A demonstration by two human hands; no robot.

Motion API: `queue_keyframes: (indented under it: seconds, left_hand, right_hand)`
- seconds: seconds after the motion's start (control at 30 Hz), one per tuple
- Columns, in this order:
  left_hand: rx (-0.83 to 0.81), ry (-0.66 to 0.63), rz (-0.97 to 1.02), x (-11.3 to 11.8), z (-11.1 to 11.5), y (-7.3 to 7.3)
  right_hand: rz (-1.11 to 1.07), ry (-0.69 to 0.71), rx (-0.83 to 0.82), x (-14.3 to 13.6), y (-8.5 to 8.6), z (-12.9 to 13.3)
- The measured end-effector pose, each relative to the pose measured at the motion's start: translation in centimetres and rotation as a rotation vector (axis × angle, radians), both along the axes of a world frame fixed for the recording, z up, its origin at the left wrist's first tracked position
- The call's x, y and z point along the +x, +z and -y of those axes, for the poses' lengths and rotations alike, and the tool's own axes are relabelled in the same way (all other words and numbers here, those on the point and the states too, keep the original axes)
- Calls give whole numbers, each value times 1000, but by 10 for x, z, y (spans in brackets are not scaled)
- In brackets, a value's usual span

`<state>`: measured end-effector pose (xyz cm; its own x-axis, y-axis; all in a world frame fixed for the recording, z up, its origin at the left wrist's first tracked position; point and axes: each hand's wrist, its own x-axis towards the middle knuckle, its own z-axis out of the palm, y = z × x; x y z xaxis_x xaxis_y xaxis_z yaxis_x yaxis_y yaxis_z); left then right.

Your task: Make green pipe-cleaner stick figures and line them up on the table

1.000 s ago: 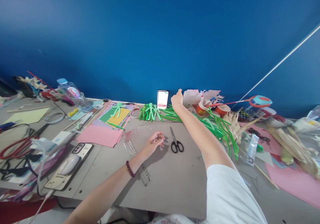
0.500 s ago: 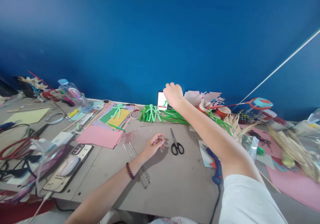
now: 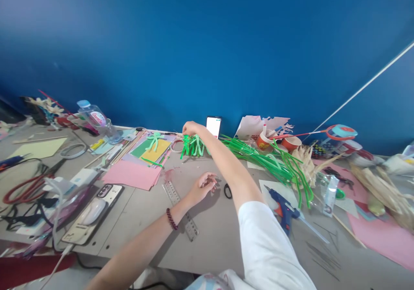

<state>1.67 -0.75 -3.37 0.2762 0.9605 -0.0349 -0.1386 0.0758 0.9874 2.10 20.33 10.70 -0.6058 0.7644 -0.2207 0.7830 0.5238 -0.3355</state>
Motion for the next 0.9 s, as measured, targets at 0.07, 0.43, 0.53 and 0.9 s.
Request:
queue_keyframes:
  seconds: [0.07,0.43,0.53,0.9]
  left_hand:
    - [-12,0,-9,0,0,0]
    - [35,-36,-56,0,2,0]
    - [21,-28,-86,0,2,1]
    - [89,-13,-116,3,3,-2]
  right_hand:
    - [-35,-24,-4,-10,-15,-7]
    - [-216,-198,160,-12,-56,-20]
    - [-215,-194,162,-8,-56,-17]
    - [-147,-181,14,-11,-61,19]
